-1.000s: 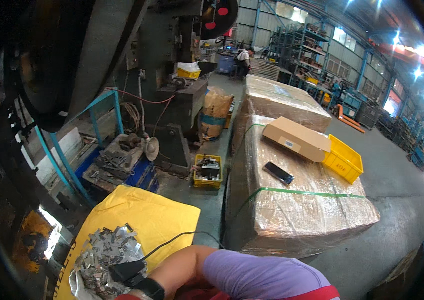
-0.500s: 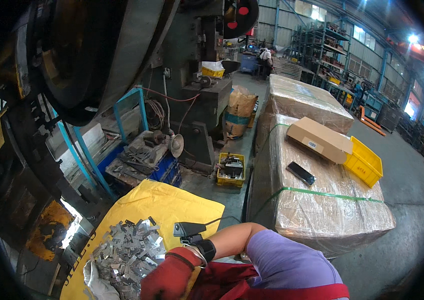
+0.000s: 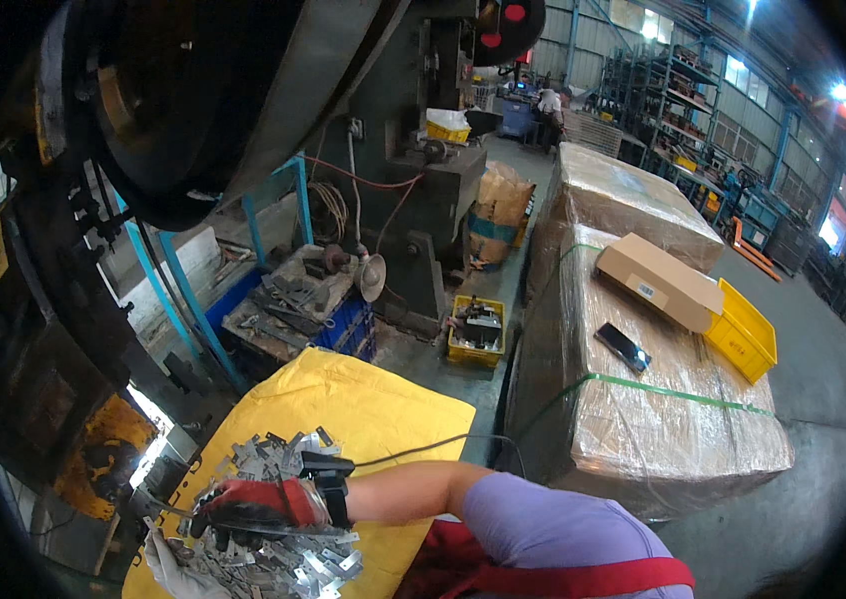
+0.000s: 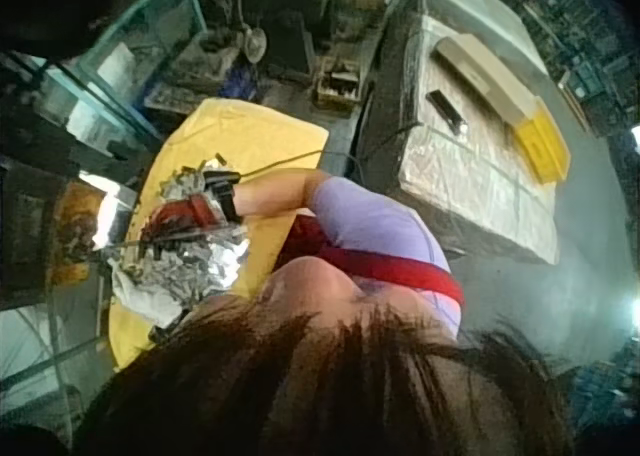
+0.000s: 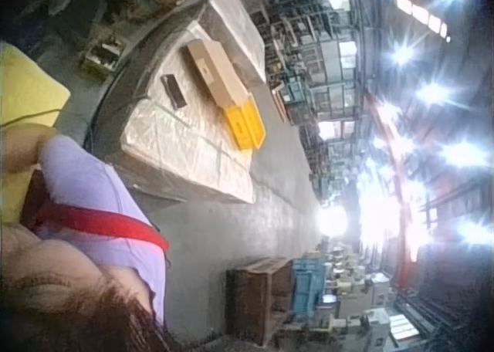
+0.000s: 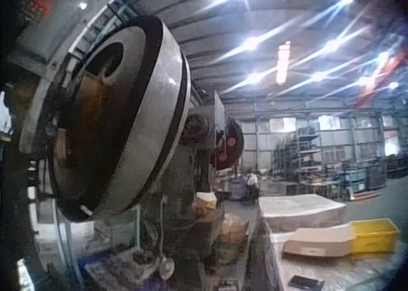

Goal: Feeding small metal parts one by one into an industrial punch press for stamping or forming.

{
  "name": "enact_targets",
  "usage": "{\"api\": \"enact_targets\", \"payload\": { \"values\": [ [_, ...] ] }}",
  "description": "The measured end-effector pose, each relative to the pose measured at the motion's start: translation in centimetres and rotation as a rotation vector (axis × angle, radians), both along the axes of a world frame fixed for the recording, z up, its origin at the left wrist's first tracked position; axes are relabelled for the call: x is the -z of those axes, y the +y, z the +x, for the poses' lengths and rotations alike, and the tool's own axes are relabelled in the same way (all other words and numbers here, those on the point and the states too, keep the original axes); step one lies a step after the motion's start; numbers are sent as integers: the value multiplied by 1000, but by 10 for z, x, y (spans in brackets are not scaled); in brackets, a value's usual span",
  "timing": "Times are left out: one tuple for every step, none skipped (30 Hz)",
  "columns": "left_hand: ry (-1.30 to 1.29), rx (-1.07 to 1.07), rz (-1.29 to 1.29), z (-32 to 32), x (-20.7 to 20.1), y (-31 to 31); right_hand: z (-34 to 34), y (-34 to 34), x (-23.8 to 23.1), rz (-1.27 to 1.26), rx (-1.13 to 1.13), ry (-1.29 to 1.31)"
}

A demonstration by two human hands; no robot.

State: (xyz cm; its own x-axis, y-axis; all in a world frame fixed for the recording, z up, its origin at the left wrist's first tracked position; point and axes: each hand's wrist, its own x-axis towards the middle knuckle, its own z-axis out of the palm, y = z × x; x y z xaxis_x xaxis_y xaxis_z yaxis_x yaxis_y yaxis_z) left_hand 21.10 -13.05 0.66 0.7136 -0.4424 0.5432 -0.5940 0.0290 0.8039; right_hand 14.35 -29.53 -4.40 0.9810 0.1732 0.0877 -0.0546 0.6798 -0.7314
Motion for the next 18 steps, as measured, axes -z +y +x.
{"api": "enact_targets", "payload": {
  "values": [
    [-1, -32, 26, 0, -1, -1, 2, -4, 4, 4, -1, 0],
    [-1, -33, 29, 3, 1, -1, 2, -7, 10, -93, 51, -35],
    [-2, -3, 21, 7, 6, 1, 3, -11, 15, -192, 105, -69],
    [-2, 25, 7, 11, 11, 3, 7, -12, 24, -135, 153, -217],
    [0, 27, 4, 16, 18, 6, 5, -10, 21, -139, 154, -215],
    [-10, 17, 38, 22, 27, 8, 2, -7, 18, 9, 127, -40],
    [-25, 5, 69, 25, 32, 6, 2, -8, 16, 153, 97, 131],
    [-37, -9, 34, 27, 37, 4, 4, -8, 20, 148, 95, 129],
    [-39, -11, 30, 27, 41, 1, 6, -8, 26, 165, 61, 100],
    [-77, -75, 3, 24, 43, -1, 4, -7, 23, 185, 31, 70],
    [-115, -139, -22, 22, 43, -2, 4, -7, 20, 184, 34, 67],
    [-31, -63, -54, 28, 45, 0, 3, -7, 17, 118, 40, 63],
    [-32, -60, -49, 27, 42, 1, 1, -6, 14, 57, 45, 59],
    [-14, -28, -38, 24, 37, 1, 2, -6, 16, 62, 48, 58],
    [5, 6, -27, 21, 34, -1, 4, -7, 19, 96, 9, 78],
    [5, 4, -22, 20, 33, -1, 4, -6, 16, 129, -36, 99],
    [22, 19, 4, 19, 33, -1, 2, -5, 13, 133, -37, 99],
    [39, 34, 30, 18, 32, -2, -1, -5, 10, 93, 22, 151]
  ]
}}
